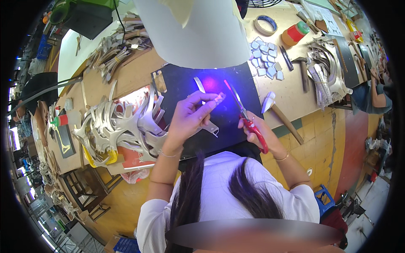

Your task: The person repeatedly picks up small silver decorative pieces, places them on a black work surface, and uses a hammer to tap them flat. They then use scissors to trim attached ribbons or straps. The person stacks the finished pieces and continues the cycle with new items.

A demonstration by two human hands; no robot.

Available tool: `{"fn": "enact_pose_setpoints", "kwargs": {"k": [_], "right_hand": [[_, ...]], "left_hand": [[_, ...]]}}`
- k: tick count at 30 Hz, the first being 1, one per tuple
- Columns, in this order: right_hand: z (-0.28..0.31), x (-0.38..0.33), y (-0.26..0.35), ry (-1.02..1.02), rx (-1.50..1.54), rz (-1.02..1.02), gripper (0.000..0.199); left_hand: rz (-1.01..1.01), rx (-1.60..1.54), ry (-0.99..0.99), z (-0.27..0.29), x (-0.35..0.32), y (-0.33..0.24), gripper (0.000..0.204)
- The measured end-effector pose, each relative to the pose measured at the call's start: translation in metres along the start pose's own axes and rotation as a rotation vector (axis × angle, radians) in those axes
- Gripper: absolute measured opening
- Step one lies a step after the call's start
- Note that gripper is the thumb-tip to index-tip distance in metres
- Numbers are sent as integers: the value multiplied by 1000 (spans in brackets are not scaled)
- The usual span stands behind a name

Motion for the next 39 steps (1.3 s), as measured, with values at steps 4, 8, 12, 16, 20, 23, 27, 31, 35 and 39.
{"fn": "enact_pose_setpoints", "kwargs": {"k": [4,8,12,16,20,23,27,31,35,39], "right_hand": [[18,-9,7,170,-54,-87,79],[22,-12,16,231,-113,-83,79],[25,-11,23,300,-196,-138,79],[24,-10,29,302,-203,-101,79],[25,-9,31,300,-286,-67,78],[26,-9,30,277,-366,-40,78],[23,-12,26,223,-497,5,77],[22,-16,22,85,-388,-98,73],[46,-19,29,-112,-580,57,60],[93,-27,27,-673,-931,-172,48]], "left_hand": [[-30,176,163,9,-1,-24,11],[-10,405,209,12,1,-38,15],[62,466,235,12,3,-43,17],[71,476,254,12,3,-48,18],[67,488,253,11,2,-52,18],[79,526,262,11,3,-53,16],[76,496,284,11,5,-51,14],[122,480,305,18,7,-48,15],[123,307,223,24,7,-41,13],[38,200,51,21,8,-22,13]]}}
Point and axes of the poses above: each hand's wrist, its own x-axis towards the middle knuckle, its own z-axis out of the back of the hand, y = z × x, the point moved 2 cm from there along x, towards the middle knuckle, and after that the axes turned 8 degrees about -y, right-handed, at the moved point
